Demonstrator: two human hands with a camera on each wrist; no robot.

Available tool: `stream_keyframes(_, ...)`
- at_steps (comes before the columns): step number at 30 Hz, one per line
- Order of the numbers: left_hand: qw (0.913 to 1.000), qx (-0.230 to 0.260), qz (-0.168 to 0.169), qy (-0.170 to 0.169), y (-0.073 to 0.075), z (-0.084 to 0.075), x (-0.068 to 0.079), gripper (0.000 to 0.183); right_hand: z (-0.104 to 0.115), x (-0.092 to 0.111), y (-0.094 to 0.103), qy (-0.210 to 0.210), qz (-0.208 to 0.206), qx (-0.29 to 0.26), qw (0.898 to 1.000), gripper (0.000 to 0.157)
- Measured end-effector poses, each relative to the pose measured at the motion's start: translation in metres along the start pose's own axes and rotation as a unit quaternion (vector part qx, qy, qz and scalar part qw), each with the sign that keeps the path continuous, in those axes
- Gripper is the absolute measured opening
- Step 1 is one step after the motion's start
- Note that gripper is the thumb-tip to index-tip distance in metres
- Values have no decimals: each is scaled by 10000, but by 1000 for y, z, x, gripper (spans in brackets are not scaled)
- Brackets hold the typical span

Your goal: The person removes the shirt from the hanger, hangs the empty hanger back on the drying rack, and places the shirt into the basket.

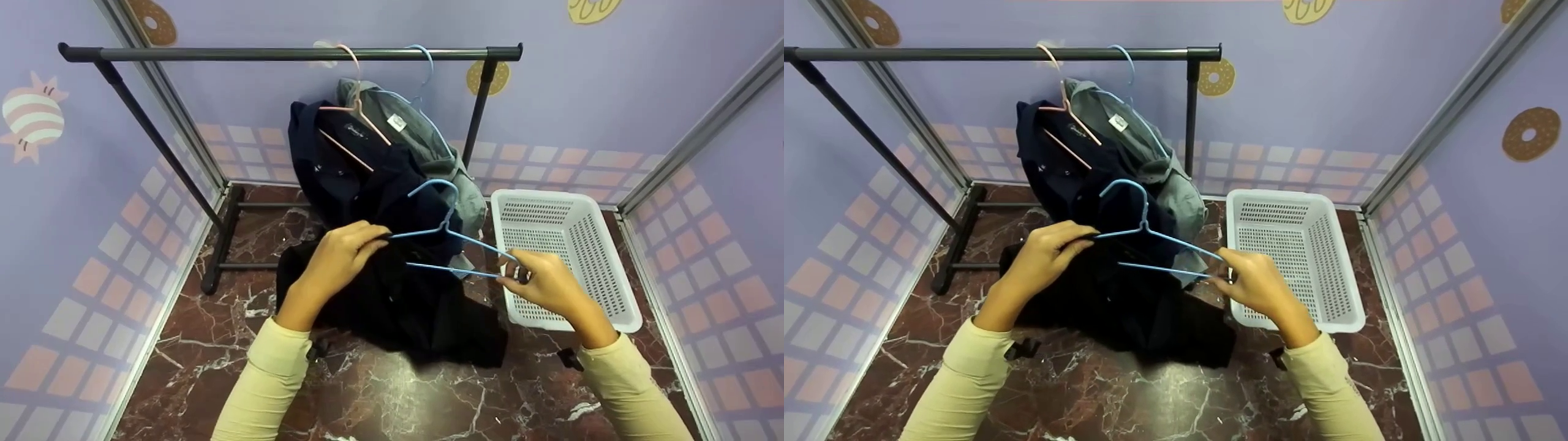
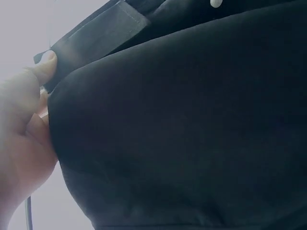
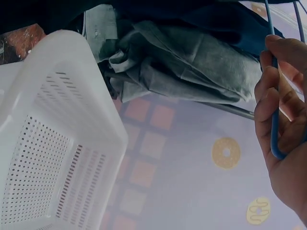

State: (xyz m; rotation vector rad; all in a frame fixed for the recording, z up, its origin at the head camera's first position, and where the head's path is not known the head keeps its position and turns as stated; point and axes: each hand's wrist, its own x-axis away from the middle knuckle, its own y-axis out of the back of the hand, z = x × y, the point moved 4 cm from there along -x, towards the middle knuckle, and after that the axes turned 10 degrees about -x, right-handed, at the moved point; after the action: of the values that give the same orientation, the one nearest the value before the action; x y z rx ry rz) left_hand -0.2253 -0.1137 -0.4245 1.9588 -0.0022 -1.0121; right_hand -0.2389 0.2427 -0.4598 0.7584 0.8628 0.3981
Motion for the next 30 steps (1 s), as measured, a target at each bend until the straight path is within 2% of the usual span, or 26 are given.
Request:
stream_keyframes(5,9998,131,-32,119,7,10,7,19,-4,4,4,53,-108,-107,9999,30)
stream_keyframes(9,9989,417,-57,219,11,16,9,19,-7,9,9,93,-207,-170,9996,31)
stream_keyframes(15,9950,815,-242,533,14,26,14,18,-13,18,18,-23,-205,-324,9993,33)
stream_keyframes(22,9922,820,-395,849,16,36,20,18,-16,28,30,-112,-288,-368,9988,34)
stream_keyframes(30,9892,855,-361,1131,10,46,26,18,-19,38,42,-289,-345,-276,9986,33)
